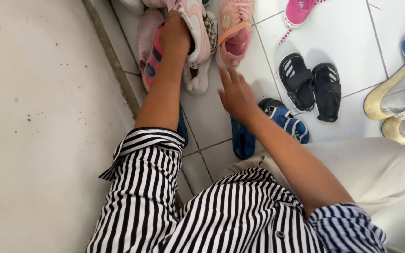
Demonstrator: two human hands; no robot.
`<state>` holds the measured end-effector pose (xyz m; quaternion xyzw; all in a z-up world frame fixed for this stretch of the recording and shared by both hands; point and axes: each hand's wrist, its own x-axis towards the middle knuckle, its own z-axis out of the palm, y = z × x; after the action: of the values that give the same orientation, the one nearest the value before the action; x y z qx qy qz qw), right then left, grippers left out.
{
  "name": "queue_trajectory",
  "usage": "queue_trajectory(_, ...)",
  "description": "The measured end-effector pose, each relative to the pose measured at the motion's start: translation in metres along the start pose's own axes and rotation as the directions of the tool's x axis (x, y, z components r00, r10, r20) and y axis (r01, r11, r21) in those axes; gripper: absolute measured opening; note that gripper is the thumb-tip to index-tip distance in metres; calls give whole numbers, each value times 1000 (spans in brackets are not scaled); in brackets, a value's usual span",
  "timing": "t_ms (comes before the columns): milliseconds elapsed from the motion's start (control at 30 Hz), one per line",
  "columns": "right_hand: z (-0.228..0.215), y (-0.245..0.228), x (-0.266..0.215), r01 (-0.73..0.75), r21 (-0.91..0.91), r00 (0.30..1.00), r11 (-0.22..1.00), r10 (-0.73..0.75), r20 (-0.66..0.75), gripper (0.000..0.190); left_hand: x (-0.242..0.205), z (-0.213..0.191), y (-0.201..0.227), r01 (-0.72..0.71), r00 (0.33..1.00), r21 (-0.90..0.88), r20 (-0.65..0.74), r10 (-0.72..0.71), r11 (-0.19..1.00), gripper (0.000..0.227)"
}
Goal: The person sits on the floor and stuffs crumpled paper into a pair of blue sneakers to maintain their shape. They then pick up a pair of pink sneakers and begin stuffing them in the same manner.
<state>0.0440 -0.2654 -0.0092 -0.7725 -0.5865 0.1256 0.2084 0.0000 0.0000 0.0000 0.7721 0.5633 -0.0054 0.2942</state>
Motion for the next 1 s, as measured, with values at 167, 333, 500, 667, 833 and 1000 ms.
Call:
queue_trajectory(167,36,-5,-132,-173,-275,983,946,183,9,78,23,10,-33,-207,978,70,41,205,976,50)
queue_trajectory(333,28,19,-163,-436,-152,772,887,455,444,81,-42,-15,-56,-338,857,-552,154,492,762,75)
queue_trajectory(500,48,58,-168,-415,253,871,874,302,387,50,-126,51,-94,-373,579,-11,-784,224,928,64)
queue_trajectory(667,31,52,-177,-393,198,894,898,322,312,84,-243,146,-150,95,722,144,-692,32,985,92)
queue_trajectory(833,25,58,-179,-474,102,802,874,381,460,105,-251,172,-140,423,808,43,-470,-355,905,109)
queue_trajectory(1000,30,82,-173,-582,381,799,719,419,430,91,-268,191,-130,218,974,19,-62,-216,976,65)
